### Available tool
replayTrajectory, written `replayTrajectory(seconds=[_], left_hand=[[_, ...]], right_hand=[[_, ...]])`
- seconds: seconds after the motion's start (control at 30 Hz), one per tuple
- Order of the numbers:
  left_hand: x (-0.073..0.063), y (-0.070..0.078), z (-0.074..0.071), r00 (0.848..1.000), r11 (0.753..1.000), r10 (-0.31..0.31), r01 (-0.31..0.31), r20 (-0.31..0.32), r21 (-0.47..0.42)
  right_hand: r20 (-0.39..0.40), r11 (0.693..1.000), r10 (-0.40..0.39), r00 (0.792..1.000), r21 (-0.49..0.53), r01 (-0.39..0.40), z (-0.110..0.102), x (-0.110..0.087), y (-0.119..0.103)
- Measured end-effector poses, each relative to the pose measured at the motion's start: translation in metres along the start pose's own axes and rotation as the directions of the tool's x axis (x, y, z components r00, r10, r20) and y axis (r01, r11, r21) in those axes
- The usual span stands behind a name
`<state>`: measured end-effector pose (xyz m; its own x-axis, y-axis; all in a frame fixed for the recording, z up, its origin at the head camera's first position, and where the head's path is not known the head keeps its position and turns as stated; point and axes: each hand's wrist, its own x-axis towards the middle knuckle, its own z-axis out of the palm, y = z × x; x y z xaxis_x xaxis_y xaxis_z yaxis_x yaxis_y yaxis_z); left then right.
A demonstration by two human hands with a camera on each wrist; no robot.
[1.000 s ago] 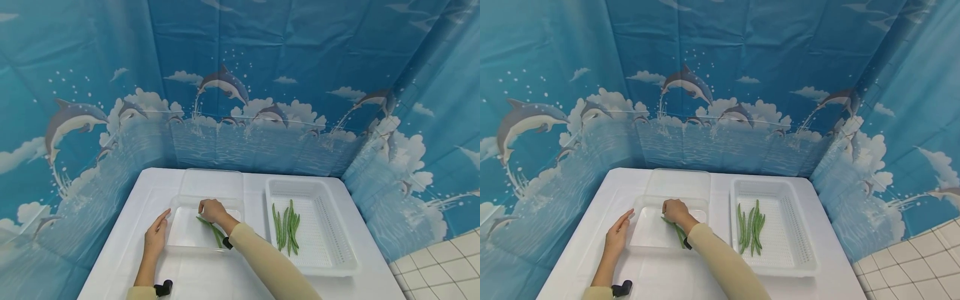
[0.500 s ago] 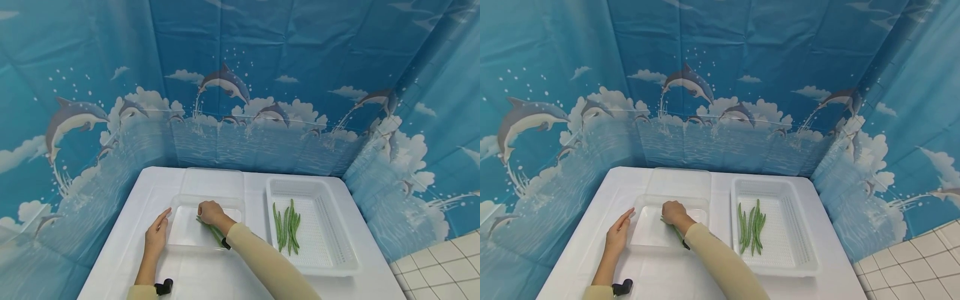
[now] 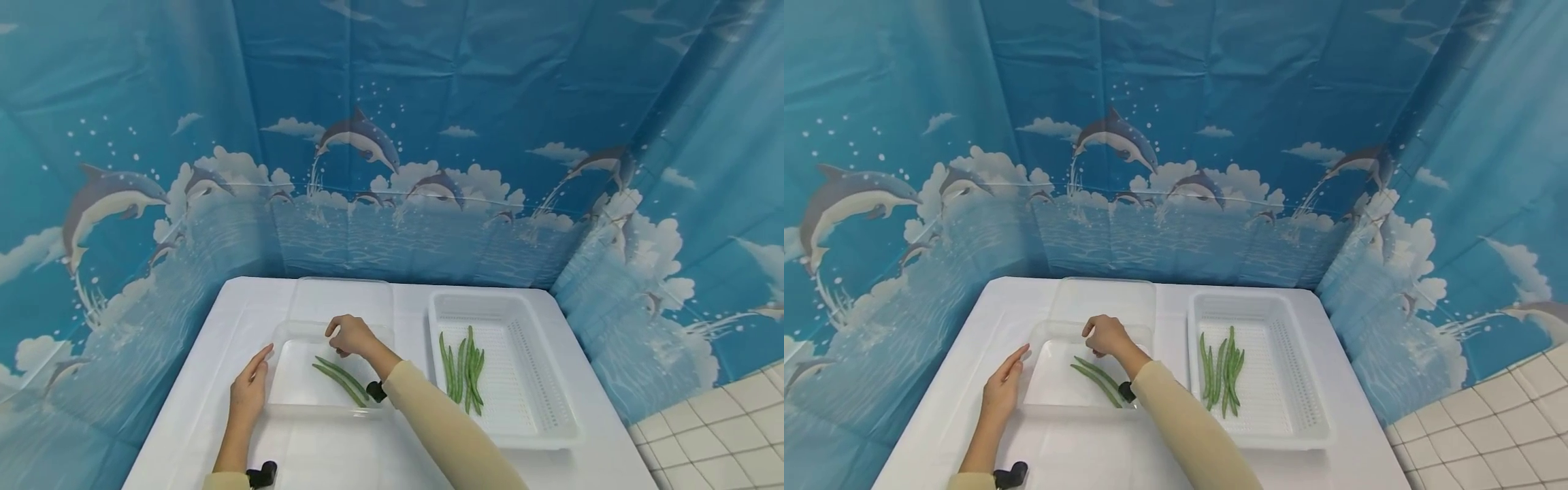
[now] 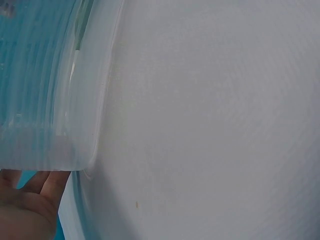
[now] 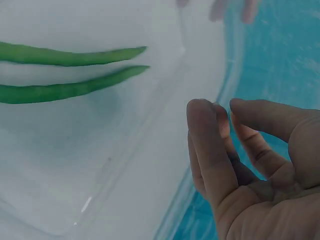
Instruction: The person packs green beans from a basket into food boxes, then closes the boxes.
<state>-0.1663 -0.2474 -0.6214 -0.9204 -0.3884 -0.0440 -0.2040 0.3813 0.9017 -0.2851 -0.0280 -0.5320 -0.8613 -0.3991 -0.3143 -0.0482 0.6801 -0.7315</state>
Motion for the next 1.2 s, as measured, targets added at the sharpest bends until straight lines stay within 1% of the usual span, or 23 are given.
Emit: replayTrajectory(seconds=[0.03,0.1,0.17,0.37,0.5,0.63,0.73,0.93,1.0,1.13,1.2], left_hand=[[0.000,0.000,0.000,1.000,1.000,-0.001,0.001,-0.002,0.000],[0.000,-0.001,0.000,1.000,1.000,0.000,0.000,-0.006,-0.002],[0.000,-0.002,0.000,1.000,1.000,0.004,-0.004,-0.004,0.000],[-0.002,0.000,0.000,1.000,1.000,-0.001,0.001,-0.004,0.018],[-0.003,0.002,0.001,1.000,1.000,0.002,-0.002,-0.014,0.023],[-0.003,0.002,0.000,1.000,1.000,0.000,0.000,-0.007,0.017],[-0.003,0.001,-0.001,1.000,1.000,-0.009,0.009,0.002,0.019],[-0.002,-0.001,-0.002,1.000,1.000,-0.014,0.014,0.008,0.016],[-0.002,-0.001,-0.002,1.000,1.000,-0.015,0.015,0.010,0.012],[-0.003,-0.001,-0.001,1.000,1.000,-0.017,0.016,0.010,0.016],[-0.002,0.000,-0.001,1.000,1.000,-0.015,0.015,0.010,0.017]], right_hand=[[0.004,0.998,0.001,1.000,0.070,-0.002,-0.006,-0.003,0.000],[0.007,0.982,0.004,1.000,0.191,-0.005,-0.017,-0.008,0.000],[0.006,0.961,0.008,1.000,0.277,-0.009,-0.028,-0.012,0.003],[-0.009,0.906,0.038,0.999,0.421,-0.030,-0.063,-0.027,0.015],[-0.036,0.875,0.053,0.998,0.484,-0.029,-0.084,-0.038,0.026],[-0.085,0.853,0.064,0.994,0.522,-0.010,-0.104,-0.048,0.041],[-0.120,0.836,0.085,0.989,0.549,-0.005,-0.117,-0.056,0.055],[-0.162,0.801,0.141,0.977,0.599,-0.016,-0.143,-0.069,0.079],[-0.173,0.794,0.160,0.972,0.608,-0.022,-0.151,-0.072,0.089],[-0.177,0.790,0.190,0.966,0.612,-0.043,-0.163,-0.078,0.110],[-0.179,0.794,0.206,0.962,0.606,-0.057,-0.167,-0.080,0.121]])
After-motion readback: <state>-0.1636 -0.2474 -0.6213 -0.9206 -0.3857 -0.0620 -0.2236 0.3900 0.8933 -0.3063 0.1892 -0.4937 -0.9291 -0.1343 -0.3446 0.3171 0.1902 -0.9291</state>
